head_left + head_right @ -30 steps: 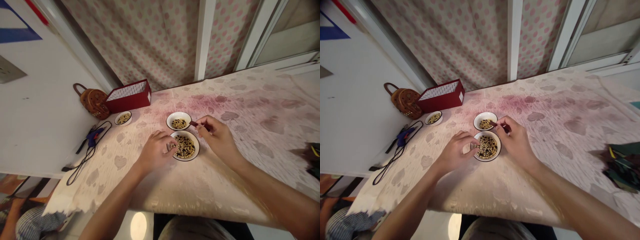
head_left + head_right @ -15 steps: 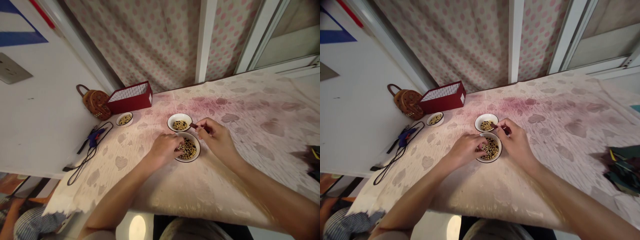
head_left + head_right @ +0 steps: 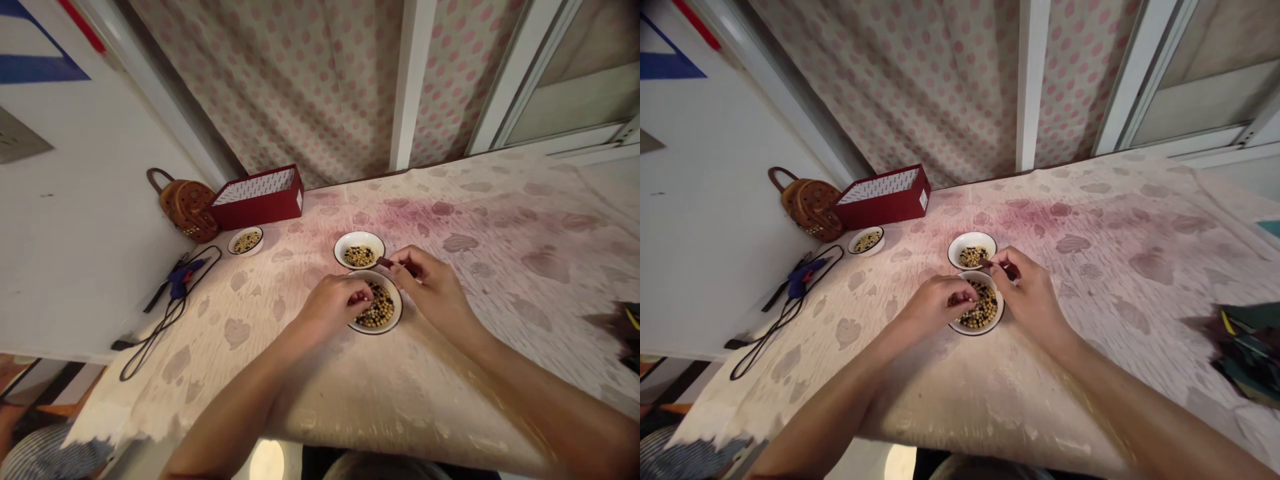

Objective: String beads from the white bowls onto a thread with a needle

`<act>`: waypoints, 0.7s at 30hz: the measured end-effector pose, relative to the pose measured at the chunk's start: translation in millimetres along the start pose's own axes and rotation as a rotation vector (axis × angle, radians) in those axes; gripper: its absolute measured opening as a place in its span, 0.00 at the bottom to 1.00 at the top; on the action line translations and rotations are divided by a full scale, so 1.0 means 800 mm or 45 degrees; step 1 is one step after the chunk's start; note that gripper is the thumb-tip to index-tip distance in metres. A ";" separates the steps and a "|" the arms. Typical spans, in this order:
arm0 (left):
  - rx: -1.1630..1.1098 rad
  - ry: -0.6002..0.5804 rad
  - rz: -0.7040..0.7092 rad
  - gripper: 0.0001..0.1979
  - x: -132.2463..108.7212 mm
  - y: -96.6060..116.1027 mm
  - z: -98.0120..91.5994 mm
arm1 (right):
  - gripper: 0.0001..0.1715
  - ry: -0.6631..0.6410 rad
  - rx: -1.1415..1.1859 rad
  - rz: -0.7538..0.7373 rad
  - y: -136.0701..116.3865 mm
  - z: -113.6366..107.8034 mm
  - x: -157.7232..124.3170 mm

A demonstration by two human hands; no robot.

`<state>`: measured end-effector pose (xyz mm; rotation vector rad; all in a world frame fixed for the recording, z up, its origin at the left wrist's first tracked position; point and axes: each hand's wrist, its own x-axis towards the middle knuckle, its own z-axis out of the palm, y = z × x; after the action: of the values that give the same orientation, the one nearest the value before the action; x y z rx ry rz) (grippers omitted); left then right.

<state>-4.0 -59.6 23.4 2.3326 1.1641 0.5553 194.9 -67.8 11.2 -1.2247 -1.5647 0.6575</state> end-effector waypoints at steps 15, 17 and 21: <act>-0.572 0.311 -0.021 0.19 -0.005 -0.018 0.016 | 0.05 -0.272 -0.098 -0.096 0.006 0.007 -0.007; -0.610 0.308 -0.029 0.20 -0.005 -0.017 0.016 | 0.05 -0.283 -0.105 -0.119 0.007 0.008 -0.008; -0.682 0.296 -0.058 0.20 -0.006 -0.012 0.016 | 0.05 -0.292 -0.131 -0.168 0.007 0.009 -0.008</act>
<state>-6.2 -61.4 6.8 1.8144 1.0070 1.0040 190.4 -70.4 1.4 -1.1399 -1.8731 0.6558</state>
